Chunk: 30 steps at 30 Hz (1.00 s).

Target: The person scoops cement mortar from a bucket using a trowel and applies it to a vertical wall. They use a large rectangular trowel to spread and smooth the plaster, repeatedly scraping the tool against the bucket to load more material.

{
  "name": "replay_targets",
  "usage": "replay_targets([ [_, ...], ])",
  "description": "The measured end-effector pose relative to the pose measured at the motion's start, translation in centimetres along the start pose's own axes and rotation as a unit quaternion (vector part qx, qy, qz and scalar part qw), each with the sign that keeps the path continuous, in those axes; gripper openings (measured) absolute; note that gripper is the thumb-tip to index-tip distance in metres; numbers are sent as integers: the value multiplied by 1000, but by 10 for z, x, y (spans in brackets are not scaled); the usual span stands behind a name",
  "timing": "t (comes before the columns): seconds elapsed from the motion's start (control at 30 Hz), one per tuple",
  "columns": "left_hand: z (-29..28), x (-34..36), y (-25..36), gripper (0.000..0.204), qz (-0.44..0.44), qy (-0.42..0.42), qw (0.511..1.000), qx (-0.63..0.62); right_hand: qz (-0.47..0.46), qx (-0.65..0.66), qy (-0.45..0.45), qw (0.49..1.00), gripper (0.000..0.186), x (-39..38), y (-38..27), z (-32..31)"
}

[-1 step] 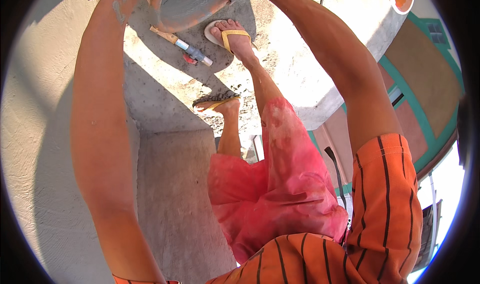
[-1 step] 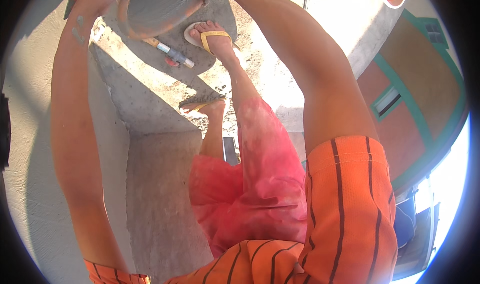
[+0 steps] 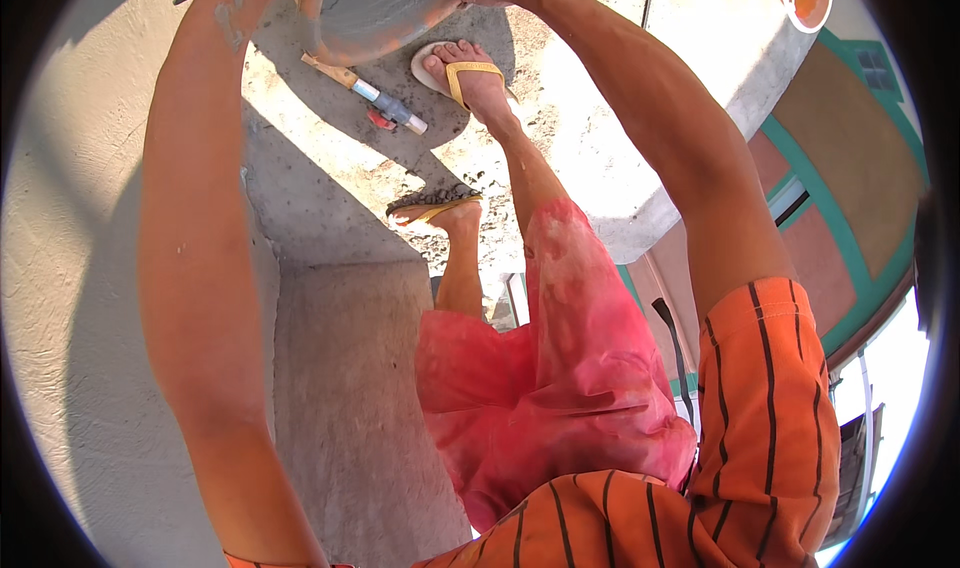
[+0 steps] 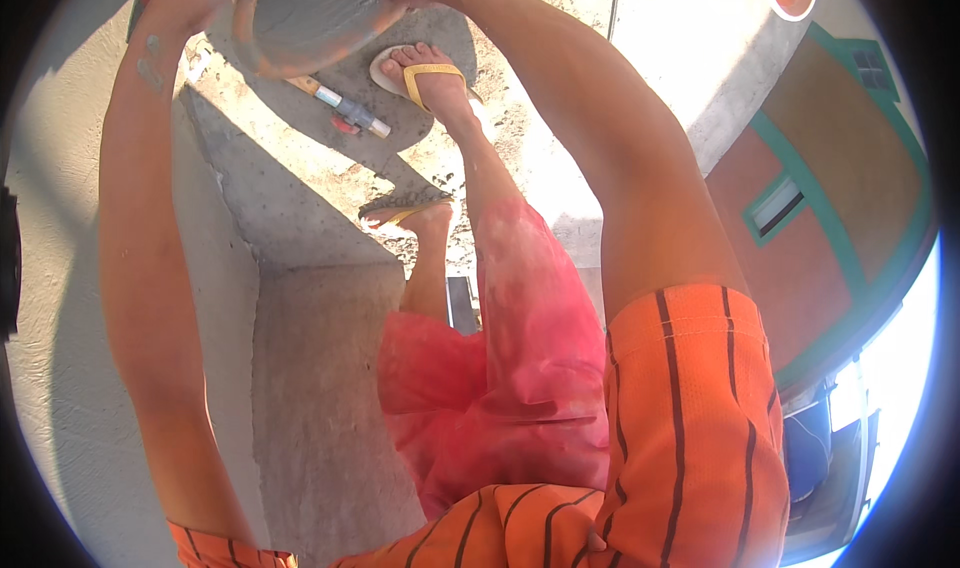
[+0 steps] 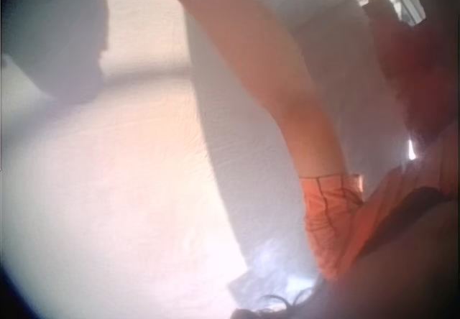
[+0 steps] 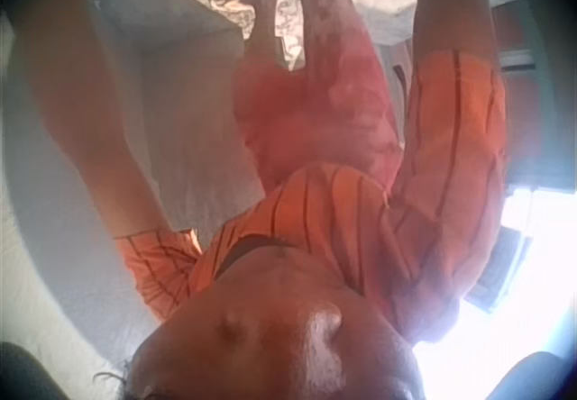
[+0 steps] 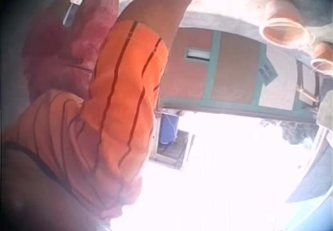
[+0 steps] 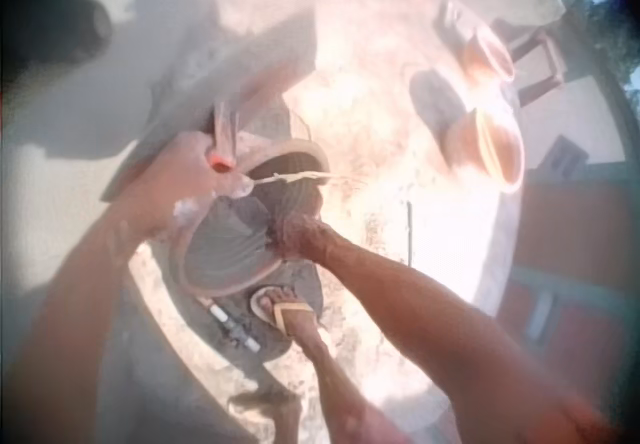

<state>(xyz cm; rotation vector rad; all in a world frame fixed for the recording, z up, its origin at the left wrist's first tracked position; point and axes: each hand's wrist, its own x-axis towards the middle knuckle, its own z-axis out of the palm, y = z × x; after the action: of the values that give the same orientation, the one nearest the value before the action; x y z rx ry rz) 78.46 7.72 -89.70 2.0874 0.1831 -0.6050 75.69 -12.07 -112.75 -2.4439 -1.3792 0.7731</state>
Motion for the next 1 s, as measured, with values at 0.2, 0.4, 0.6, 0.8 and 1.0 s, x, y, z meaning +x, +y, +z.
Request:
replay_targets([
  [0.2, 2, -2, -9, 24, 13, 2, 986, -164, 98, 229, 54, 967, 36, -2, -58, 8],
  [0.4, -18, -19, -18, 32, -28, 4, 973, -228, 202, 415, -56, 885, 48, -29, -107, -59],
  [0.6, -5, -53, -62, 35, -36, 156, 900, -405, 183, 515, -62, 835, 37, -59, -101, -91],
  [0.8, 45, -108, -107, 34, -79, 300, 744, -592, 203, 478, -79, 851, 32, -79, -96, -143],
  [1.0, 95, -155, -163, 38, -144, 299, 708, -623, 231, 492, -133, 829, 25, -82, -105, -171],
])
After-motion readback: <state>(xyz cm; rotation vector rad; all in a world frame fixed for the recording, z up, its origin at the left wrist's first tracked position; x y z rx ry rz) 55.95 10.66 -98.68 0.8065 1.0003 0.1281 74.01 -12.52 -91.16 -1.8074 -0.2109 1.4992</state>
